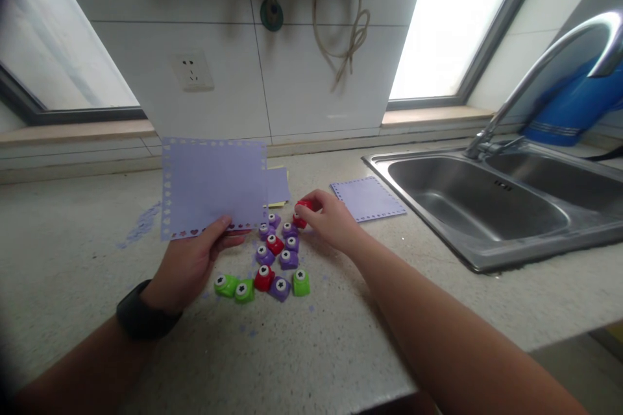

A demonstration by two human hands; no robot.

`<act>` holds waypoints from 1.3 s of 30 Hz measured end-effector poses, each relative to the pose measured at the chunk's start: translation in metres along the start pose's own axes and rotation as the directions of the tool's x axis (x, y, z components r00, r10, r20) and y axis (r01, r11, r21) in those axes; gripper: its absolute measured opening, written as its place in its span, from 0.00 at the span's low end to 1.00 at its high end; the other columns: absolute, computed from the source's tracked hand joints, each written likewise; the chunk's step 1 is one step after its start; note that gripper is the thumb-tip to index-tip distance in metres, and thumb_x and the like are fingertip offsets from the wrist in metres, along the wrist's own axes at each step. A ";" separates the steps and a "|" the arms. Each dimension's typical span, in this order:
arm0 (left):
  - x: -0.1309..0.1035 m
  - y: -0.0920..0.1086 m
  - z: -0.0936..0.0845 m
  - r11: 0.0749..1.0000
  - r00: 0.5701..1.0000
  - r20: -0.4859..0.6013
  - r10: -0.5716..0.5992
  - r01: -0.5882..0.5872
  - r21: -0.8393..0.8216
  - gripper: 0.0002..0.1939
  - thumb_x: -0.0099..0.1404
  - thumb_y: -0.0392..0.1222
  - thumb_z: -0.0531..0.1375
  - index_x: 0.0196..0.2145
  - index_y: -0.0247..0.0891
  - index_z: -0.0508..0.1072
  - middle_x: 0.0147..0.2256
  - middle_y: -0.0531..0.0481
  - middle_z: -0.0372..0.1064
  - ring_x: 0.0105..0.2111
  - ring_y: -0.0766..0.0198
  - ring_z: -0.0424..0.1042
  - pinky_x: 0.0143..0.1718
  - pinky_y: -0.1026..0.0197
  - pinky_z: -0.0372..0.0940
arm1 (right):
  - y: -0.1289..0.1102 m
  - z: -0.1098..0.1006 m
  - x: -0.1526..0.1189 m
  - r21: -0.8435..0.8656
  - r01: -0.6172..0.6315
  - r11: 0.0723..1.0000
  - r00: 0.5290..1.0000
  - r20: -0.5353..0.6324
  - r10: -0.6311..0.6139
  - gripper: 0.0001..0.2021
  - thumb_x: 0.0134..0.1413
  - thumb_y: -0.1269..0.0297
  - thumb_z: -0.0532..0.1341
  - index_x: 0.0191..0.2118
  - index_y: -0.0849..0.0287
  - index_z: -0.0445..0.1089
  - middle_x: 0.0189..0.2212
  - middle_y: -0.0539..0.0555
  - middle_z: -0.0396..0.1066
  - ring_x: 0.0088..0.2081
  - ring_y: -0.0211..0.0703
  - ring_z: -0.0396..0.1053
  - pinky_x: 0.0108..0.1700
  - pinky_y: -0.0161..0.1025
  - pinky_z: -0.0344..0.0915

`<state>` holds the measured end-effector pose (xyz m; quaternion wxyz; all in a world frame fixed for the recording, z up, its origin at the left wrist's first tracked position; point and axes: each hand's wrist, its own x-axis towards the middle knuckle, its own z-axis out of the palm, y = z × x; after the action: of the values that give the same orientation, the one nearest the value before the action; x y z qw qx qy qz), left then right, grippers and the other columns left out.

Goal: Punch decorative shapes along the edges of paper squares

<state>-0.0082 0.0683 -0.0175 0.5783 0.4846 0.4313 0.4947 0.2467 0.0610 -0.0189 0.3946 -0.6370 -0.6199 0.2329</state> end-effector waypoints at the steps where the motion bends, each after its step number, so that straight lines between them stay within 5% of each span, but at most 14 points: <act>1: 0.000 0.002 0.001 1.000 1.000 -0.009 0.003 -0.003 -0.001 0.17 0.62 0.48 0.67 0.45 0.35 0.77 0.42 0.45 0.81 0.40 0.54 0.81 0.43 0.55 0.77 | 0.001 0.000 0.001 -0.028 -0.008 1.000 1.000 0.012 0.008 0.09 0.59 0.58 0.63 0.41 0.57 0.76 0.38 0.58 0.78 0.38 0.48 0.72 0.40 0.46 0.66; 9: -0.001 0.013 -0.005 0.962 0.996 -0.089 -0.003 0.028 0.272 0.16 0.60 0.52 0.67 0.34 0.34 0.80 0.32 0.44 0.81 0.34 0.54 0.80 0.41 0.56 0.74 | 0.008 -0.004 0.007 -0.205 0.004 0.979 0.997 0.076 0.012 0.12 0.58 0.58 0.63 0.32 0.56 0.81 0.34 0.61 0.79 0.35 0.50 0.71 0.37 0.46 0.63; 14: 0.010 0.003 -0.015 0.975 0.995 0.003 0.096 -0.095 0.200 0.16 0.58 0.51 0.69 0.35 0.34 0.80 0.32 0.46 0.80 0.30 0.58 0.77 0.35 0.59 0.72 | 0.010 -0.006 0.007 -0.255 -0.011 0.967 0.991 0.124 0.044 0.14 0.59 0.55 0.62 0.32 0.54 0.83 0.29 0.60 0.79 0.32 0.50 0.71 0.36 0.47 0.62; 20: 0.016 0.001 -0.021 0.983 0.993 0.071 0.096 -0.106 0.153 0.16 0.58 0.50 0.69 0.34 0.32 0.80 0.29 0.47 0.79 0.25 0.62 0.74 0.32 0.61 0.70 | 0.012 -0.005 0.006 -0.244 -0.052 0.968 0.992 0.100 0.078 0.11 0.56 0.57 0.64 0.32 0.55 0.82 0.31 0.61 0.80 0.32 0.52 0.72 0.37 0.47 0.62; 28: 0.015 0.000 -0.022 0.995 0.976 0.207 0.065 -0.079 0.062 0.15 0.60 0.50 0.68 0.33 0.33 0.79 0.28 0.49 0.75 0.23 0.66 0.69 0.27 0.63 0.67 | -0.006 -0.010 0.004 0.069 0.045 0.997 0.999 -0.019 -0.043 0.20 0.64 0.50 0.53 0.41 0.59 0.76 0.36 0.58 0.77 0.40 0.50 0.71 0.46 0.46 0.64; 39: 0.012 -0.003 -0.023 0.998 0.936 0.353 0.007 -0.031 0.063 0.16 0.65 0.51 0.65 0.35 0.33 0.78 0.26 0.52 0.71 0.23 0.69 0.65 0.26 0.65 0.62 | -0.010 0.001 -0.006 0.459 -0.026 0.888 0.992 0.121 -0.034 0.16 0.53 0.49 0.67 0.35 0.59 0.72 0.23 0.46 0.66 0.23 0.36 0.60 0.26 0.37 0.56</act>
<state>-0.0284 0.0826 -0.0245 0.6248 0.5887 0.3325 0.3906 0.2396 0.0544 -0.0127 0.4950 -0.5083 -0.5720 0.4116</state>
